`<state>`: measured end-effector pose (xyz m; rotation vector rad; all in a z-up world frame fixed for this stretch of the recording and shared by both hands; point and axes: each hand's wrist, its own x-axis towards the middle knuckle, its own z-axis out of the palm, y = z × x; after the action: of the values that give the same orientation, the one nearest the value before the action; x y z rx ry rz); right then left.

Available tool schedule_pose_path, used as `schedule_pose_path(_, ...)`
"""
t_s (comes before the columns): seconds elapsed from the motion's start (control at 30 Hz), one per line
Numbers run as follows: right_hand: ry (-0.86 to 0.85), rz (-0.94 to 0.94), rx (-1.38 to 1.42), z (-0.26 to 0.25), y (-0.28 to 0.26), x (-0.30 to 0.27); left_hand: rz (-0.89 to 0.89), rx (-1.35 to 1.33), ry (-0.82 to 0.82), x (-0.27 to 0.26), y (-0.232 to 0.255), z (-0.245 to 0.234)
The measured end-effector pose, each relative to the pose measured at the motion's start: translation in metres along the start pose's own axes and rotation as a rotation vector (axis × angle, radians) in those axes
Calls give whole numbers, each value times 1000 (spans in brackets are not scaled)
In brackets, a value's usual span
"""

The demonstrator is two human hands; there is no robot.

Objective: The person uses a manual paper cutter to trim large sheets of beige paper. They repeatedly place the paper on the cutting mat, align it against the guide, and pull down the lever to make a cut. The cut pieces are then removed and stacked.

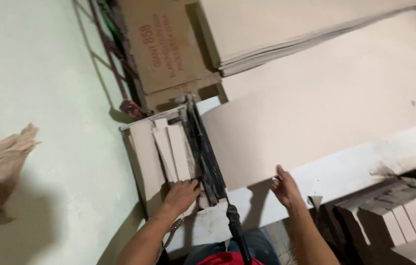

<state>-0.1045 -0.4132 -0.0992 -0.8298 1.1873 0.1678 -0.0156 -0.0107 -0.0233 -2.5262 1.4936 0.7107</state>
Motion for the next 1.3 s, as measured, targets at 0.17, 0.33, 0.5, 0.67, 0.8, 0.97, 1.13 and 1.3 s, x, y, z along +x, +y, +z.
schedule_pose_path(0.17, -24, -83, -135, -25, 7, -32, -240, -138, -7, -8, -11, -44)
schedule_pose_path(0.33, -231, -78, -229, 11, 21, -42, -564, -291, -15, 32, 1, -84)
schedule_pose_path(0.5, -139, -66, -287, 41, 3, -50, -647, -326, -235, 81, 11, -55)
schedule_pose_path(0.67, -212, -115, -1586, 93, -14, -93, -796, -159, -327, 122, 18, -1)
schedule_pose_path(0.8, -420, -542, -1577, 110, 24, -204, -783, -187, -369, 117, 19, -6)
schedule_pose_path(0.97, -220, -222, -1949, 103, 94, -197, -719, -343, -392, 109, 14, -38)
schedule_pose_path(1.13, -191, -449, -1817, 48, 162, -102, -719, -438, -362, 101, 16, -57)
schedule_pose_path(1.3, -257, -426, -1670, 109, 68, -198, -691, -393, -290, 86, 16, -40)
